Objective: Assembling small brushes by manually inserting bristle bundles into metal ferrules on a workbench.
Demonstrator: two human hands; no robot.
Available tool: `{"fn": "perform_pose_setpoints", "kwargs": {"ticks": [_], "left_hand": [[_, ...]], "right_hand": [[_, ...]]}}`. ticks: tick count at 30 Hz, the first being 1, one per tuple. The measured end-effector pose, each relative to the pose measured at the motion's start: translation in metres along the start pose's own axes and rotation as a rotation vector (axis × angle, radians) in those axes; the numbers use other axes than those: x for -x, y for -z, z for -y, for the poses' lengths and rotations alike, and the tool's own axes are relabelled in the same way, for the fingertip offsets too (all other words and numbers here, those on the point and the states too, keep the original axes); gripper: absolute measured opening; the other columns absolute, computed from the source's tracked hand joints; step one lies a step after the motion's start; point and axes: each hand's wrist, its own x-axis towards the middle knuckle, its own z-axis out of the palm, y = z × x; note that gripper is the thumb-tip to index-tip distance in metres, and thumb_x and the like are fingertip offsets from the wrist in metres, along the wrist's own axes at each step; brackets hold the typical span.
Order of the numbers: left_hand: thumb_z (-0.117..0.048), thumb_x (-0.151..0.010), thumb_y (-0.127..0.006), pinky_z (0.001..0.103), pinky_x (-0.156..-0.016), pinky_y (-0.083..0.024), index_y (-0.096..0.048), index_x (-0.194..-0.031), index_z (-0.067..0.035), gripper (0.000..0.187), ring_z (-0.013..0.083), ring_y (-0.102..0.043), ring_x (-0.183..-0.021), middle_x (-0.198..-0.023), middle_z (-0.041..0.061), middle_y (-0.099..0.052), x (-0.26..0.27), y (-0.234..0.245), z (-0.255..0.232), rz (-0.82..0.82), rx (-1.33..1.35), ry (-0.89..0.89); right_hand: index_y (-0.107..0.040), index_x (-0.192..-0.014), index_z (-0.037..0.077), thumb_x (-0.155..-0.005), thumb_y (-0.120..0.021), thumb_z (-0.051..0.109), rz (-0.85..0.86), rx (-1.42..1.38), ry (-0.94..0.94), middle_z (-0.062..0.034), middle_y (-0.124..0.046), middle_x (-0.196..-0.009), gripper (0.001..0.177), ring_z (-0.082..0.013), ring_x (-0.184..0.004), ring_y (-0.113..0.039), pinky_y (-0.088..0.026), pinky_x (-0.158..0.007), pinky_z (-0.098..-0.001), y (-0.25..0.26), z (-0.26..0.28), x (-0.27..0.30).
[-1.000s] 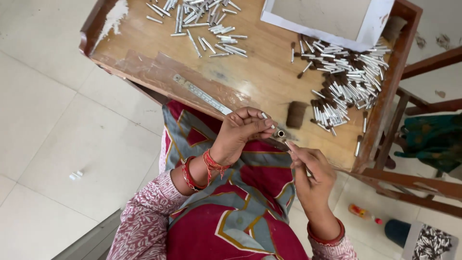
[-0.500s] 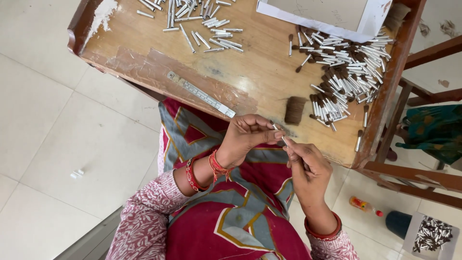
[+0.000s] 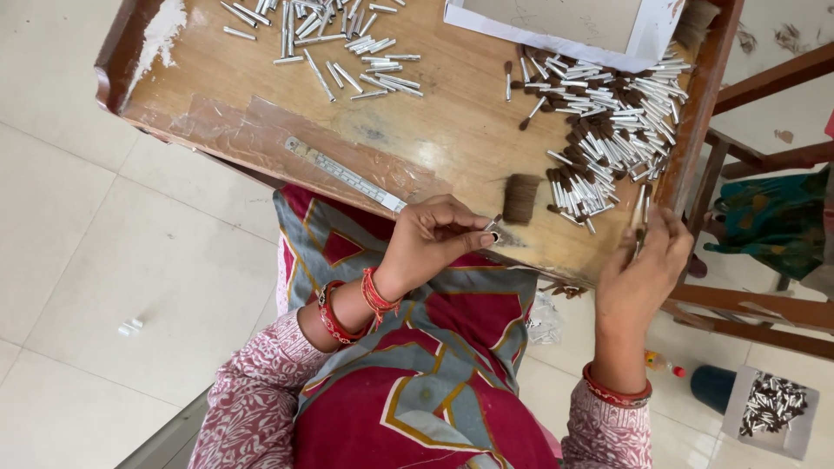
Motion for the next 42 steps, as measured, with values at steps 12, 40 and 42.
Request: {"fn": "perform_pose_setpoints", "kwargs": {"ticks": [12,40,42], "left_hand": [[-0.001,-0.087,-0.086,0.023,-0.076,-0.058,-0.079,-0.101,-0.001,0.016,0.007,-0.07,-0.087,-0.098,0.004,-0.073,0.012,-0.005,-0.006,0.091,-0.119,-0.055],[0.006,-0.093,-0.073,0.027,-0.084,-0.064,-0.056,-0.12,0.002,0.033,0.015,-0.075,-0.098,-0.106,0.009,-0.072,0.033,-0.002,-0.026,0.049,-0.113,-0.068],[-0.005,-0.091,-0.081,0.038,-0.076,-0.057,-0.062,-0.118,-0.001,0.033,0.0278,-0.071,-0.088,-0.1,0.012,-0.07,0.036,0.007,-0.026,0.154,-0.621,-0.546]], "right_hand": [[-0.07,-0.112,-0.006,-0.095,-0.072,-0.006,0.536,-1.26,-0.254,-0.0128,-0.07,-0.112,0.017,-0.0152,-0.104,-0.067,-0.053,-0.092,-0.0269,-0.012,0.051,0.019],[-0.069,-0.107,-0.007,-0.097,-0.072,0.0,0.516,-1.156,-0.208,-0.0099,-0.071,-0.106,0.012,-0.0133,-0.095,-0.067,-0.055,-0.086,-0.0257,-0.005,0.07,0.032],[-0.067,-0.109,-0.006,-0.101,-0.068,0.002,0.725,-1.284,-0.401,-0.0088,-0.072,-0.1,0.011,-0.0112,-0.09,-0.065,-0.054,-0.083,-0.025,-0.009,0.065,0.038]]}}
